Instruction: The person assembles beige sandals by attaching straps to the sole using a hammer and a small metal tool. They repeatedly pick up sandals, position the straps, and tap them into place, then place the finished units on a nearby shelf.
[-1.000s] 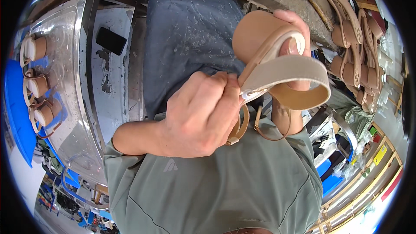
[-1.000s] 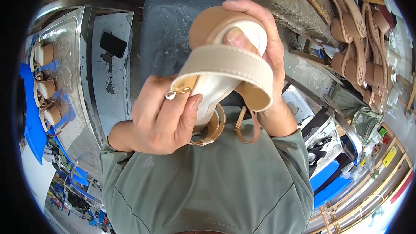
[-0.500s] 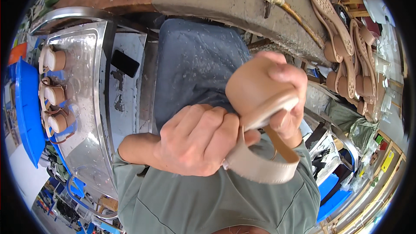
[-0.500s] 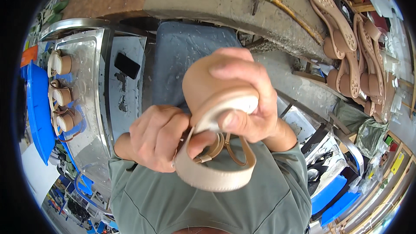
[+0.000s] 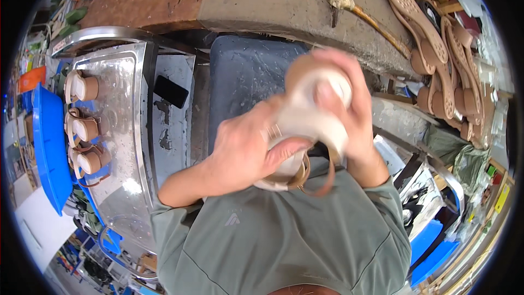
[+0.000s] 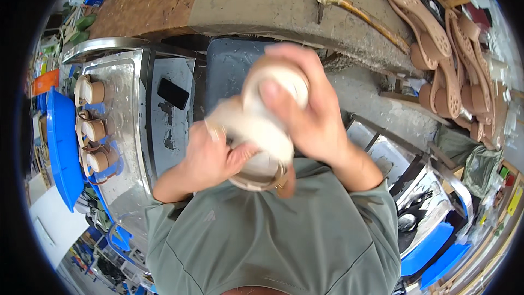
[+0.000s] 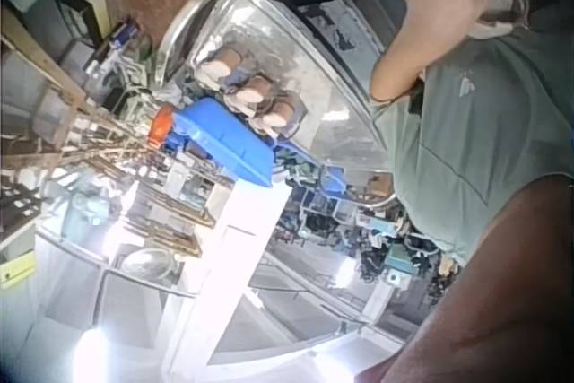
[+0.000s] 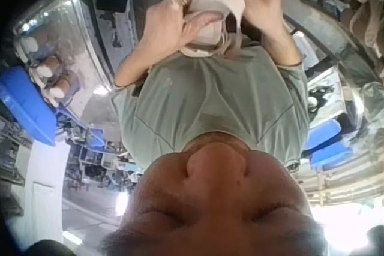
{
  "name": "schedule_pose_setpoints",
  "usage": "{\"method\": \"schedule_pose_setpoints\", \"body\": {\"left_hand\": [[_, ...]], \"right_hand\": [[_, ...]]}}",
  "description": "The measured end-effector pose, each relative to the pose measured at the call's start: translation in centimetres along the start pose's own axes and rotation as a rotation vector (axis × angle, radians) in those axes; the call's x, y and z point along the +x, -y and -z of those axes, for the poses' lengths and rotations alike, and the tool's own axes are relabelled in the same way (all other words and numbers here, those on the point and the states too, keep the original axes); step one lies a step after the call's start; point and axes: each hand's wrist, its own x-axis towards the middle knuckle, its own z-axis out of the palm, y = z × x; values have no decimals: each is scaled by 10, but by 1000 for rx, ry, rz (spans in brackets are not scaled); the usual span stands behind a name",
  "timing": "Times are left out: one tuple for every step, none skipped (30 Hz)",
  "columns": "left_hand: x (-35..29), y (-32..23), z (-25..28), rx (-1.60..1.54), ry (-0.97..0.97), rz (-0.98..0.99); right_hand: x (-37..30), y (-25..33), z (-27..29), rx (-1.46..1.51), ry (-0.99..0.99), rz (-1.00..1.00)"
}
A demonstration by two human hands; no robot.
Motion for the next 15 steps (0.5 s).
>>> {"method": "schedule_pose_setpoints", "body": {"left_hand": [[-3,8,-7,-351,62,223],[-5,15,-11,-690,121,458],[-3,23,-5,-885,182,504],[-2,21,0,-1000,95,486],[0,15,5,-1111,10,457],[1,13,11,-1219,-80,425],[-3,20,19,-1337,16,475],[-5,18,21,-1340,1,442],[-7,13,22,-1343,-13,409],[-10,14,20,-1366,2,421],[-13,14,19,-1386,6,431],[-17,15,19,-1402,10,446],[-15,17,18,-1453,64,389],[-13,16,19,-1442,89,395],[-11,15,18,-1432,117,405]], "right_hand": [[11,-7,-2,38,11,-35],[20,-12,-4,73,42,-40],[27,-15,-5,143,26,-50],[34,-21,-10,227,23,-62],[37,-18,-6,234,-30,-111],[34,-12,-21,472,-220,-16],[25,-21,-13,456,-158,40],[14,-31,-3,434,-90,97],[4,-34,-3,436,18,0],[-7,-33,-6,430,118,-112],[-13,-27,-15,421,113,-85],[-14,-22,-14,478,231,-153],[-12,-18,-13,471,266,-153],[-11,-15,-13,465,301,-153],[-12,-15,-14,462,308,-164]]}}
